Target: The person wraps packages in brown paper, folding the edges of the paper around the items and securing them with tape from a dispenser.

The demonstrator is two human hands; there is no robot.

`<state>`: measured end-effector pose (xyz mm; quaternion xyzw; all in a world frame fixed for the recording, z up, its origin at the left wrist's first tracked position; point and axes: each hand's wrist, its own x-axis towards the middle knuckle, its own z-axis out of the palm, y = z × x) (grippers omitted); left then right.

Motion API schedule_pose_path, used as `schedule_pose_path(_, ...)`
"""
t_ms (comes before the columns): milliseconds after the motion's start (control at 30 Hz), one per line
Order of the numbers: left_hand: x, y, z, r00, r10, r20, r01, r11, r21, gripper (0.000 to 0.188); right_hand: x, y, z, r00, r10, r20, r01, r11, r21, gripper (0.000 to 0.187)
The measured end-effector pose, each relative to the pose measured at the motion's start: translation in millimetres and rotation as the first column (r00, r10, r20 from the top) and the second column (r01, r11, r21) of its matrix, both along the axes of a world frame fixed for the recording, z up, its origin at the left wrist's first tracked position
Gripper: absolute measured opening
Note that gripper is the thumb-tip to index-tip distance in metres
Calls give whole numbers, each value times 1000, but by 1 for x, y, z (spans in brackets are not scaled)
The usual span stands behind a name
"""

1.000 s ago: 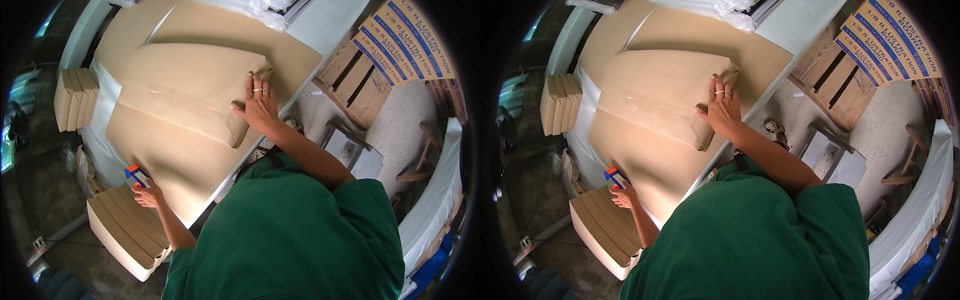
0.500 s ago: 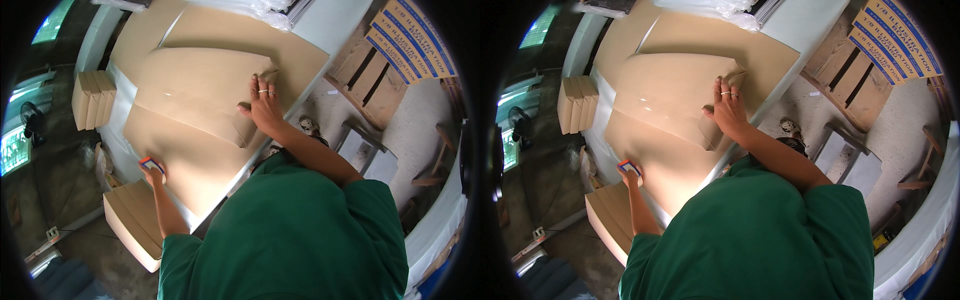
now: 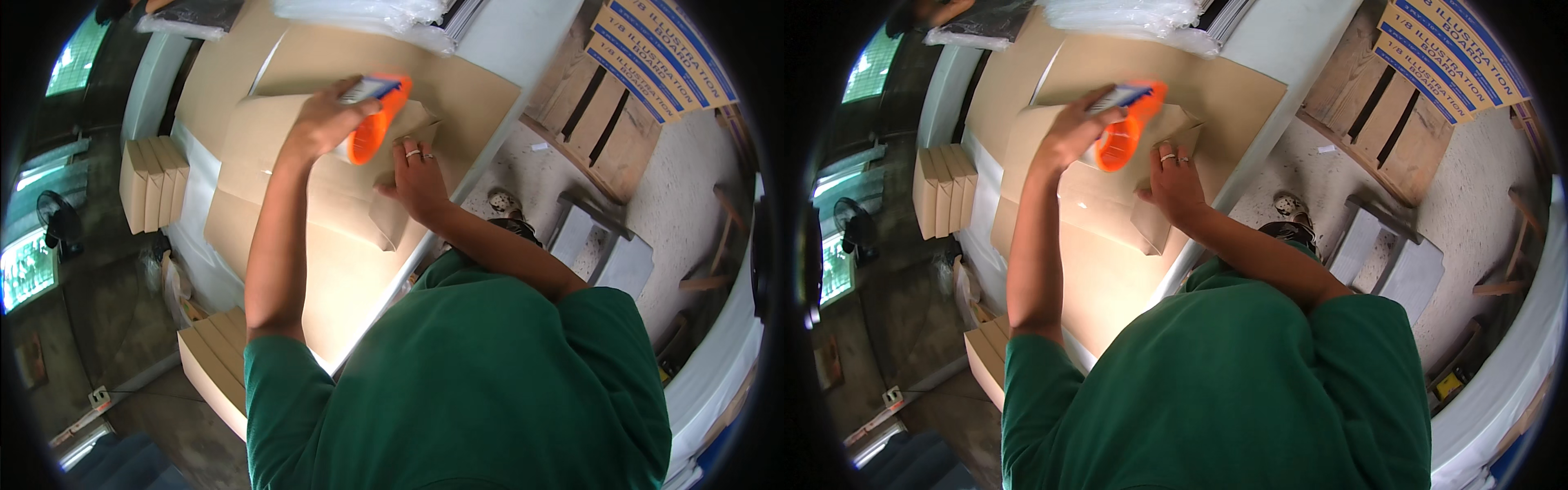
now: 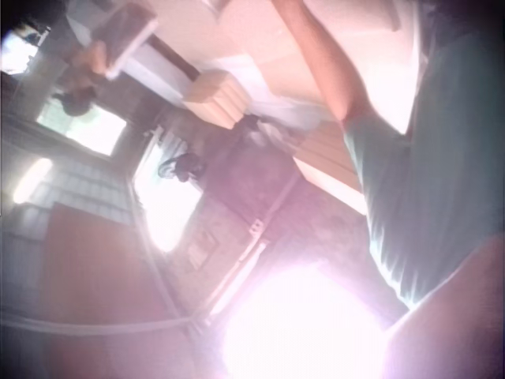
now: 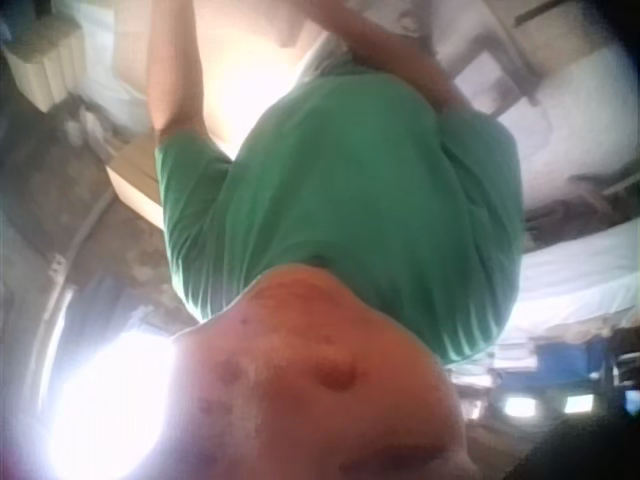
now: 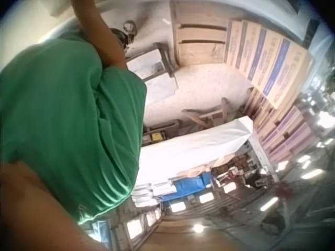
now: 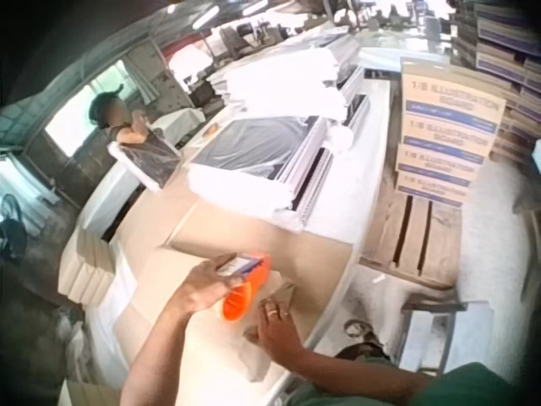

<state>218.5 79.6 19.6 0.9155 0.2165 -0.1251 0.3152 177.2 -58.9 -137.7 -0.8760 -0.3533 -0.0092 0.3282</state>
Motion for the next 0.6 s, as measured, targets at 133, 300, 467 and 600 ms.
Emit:
schedule_pose_path(133, 30, -3, -38, 942, -163, -295, 231, 949, 216, 70, 0, -1, 1, 1000, -9, 1, 9, 999, 40, 77)
schedule_pose_path(300, 35, -11, -20, 844, -247, -476, 359, 920, 160, 76, 0, -1, 2, 999, -32, -44, 35, 997, 74, 81)
schedule_pose_path(467, 6, -21, -13, 854, -201, -480, 379, 872, 308, 76, 4, -1, 3, 999, -37, -10, 38, 999, 29, 89)
schedule_pose_path(600, -9, -24, -5, 844, -216, -491, 386, 880, 276, 81, 4, -1, 2, 991, -52, -125, 61, 996, 71, 93)
